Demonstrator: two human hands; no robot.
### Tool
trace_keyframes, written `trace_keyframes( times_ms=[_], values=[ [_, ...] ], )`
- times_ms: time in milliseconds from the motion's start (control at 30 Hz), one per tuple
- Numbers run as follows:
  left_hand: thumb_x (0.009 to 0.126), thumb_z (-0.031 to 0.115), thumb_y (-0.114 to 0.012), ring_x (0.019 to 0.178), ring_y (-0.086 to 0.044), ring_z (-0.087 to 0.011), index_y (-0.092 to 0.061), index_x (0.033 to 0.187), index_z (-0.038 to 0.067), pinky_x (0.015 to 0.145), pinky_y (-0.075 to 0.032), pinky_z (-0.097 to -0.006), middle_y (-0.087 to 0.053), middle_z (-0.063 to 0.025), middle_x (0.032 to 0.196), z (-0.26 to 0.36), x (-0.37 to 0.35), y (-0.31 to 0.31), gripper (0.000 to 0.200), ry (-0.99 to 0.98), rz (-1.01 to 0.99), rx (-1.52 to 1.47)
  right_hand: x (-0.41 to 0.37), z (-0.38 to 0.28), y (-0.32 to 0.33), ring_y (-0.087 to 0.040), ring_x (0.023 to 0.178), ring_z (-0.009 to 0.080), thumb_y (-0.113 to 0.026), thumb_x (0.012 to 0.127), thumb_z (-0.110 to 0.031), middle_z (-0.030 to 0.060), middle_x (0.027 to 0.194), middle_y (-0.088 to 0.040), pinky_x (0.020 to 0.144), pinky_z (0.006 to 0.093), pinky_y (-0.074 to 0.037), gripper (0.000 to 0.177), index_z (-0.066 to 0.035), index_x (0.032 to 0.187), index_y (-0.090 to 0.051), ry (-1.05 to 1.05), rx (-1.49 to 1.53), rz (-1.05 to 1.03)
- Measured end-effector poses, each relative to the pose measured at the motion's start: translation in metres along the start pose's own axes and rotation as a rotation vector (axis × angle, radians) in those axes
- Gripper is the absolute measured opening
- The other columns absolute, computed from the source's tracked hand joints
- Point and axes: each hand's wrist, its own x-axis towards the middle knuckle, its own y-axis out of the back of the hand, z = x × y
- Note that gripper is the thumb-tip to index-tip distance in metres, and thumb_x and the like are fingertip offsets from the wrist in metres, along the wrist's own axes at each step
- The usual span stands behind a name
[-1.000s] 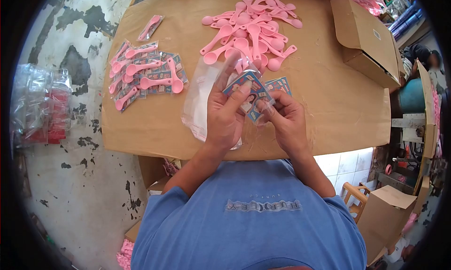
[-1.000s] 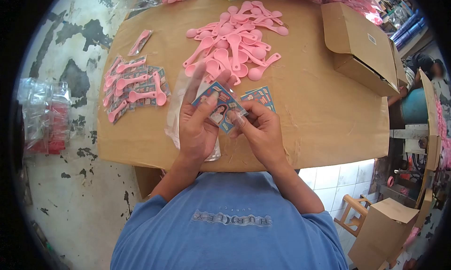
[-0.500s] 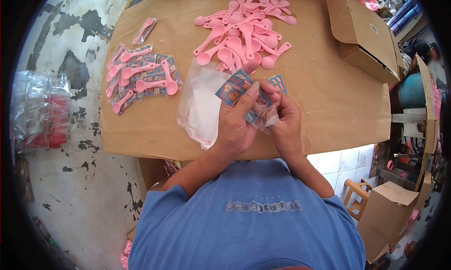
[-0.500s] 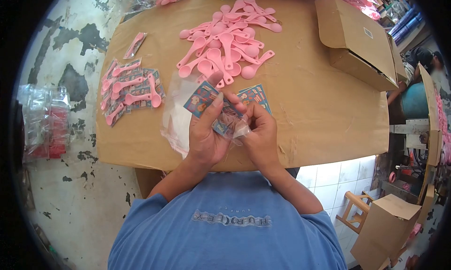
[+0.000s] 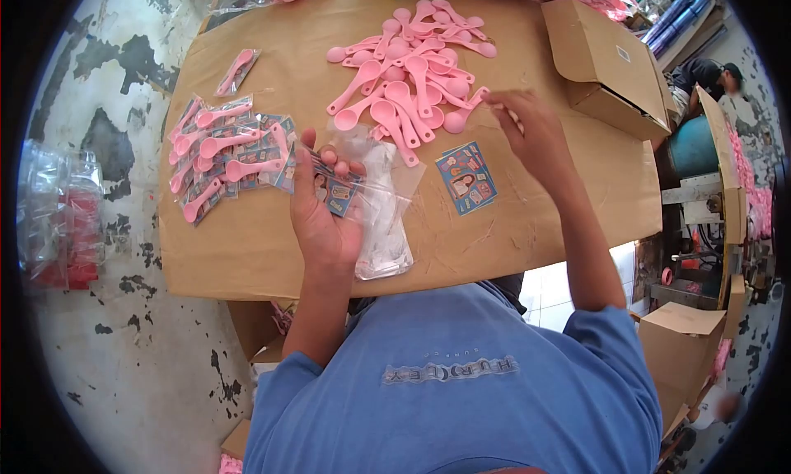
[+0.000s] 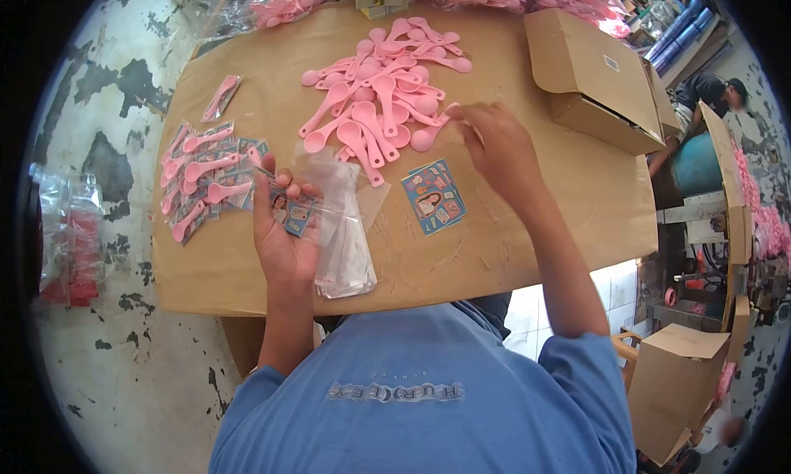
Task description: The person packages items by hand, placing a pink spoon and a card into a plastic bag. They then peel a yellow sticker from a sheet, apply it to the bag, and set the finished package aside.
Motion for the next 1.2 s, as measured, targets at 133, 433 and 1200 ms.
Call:
trace_keyframes(
  times_ms=[133,433,1200],
  values=[
    [0.108,0.030,-0.061,0.084,-0.062,-0.0116,-0.054,0.137,0.008,0.089,-0.055,-0.0348,-0.062,-0.0011,0.093,-0.001,-0.008,0.005,0.037,0.027,-0.064,0.007,0.020,0.040,-0.010,-0.063,0.109,0.0297,-0.066,0.093,-0.011,0.0095,0.107,-0.073,0.095,0.0417,-0.050,0.020,-0.006,0.110,-0.074,0.161,-0.164,-0.161],
    [0.107,0.031,-0.061,0.088,-0.063,-0.0140,-0.057,0.135,0.007,0.095,-0.054,-0.0384,-0.065,-0.0037,0.100,0.013,-0.002,0.035,0.037,-0.113,-0.005,0.056,-0.034,0.024,0.034,-0.066,0.092,0.0245,-0.069,0.095,-0.011,0.0098,0.102,-0.071,0.082,0.0372,-0.053,0.016,-0.006,0.109,-0.073,-0.019,-0.156,-0.146],
    [0.108,0.050,-0.052,0.097,-0.067,-0.0195,-0.045,0.145,0.006,0.104,-0.055,-0.0473,-0.064,-0.0063,0.105,-0.046,-0.009,-0.027,0.058,0.045,-0.182,0.133,-0.083,-0.091,-0.007,-0.065,0.090,0.0083,-0.071,0.099,-0.007,0.0036,0.104,-0.069,0.078,0.0241,-0.053,0.025,-0.001,0.121,-0.061,-0.496,1.312,-0.204]
  ],
)
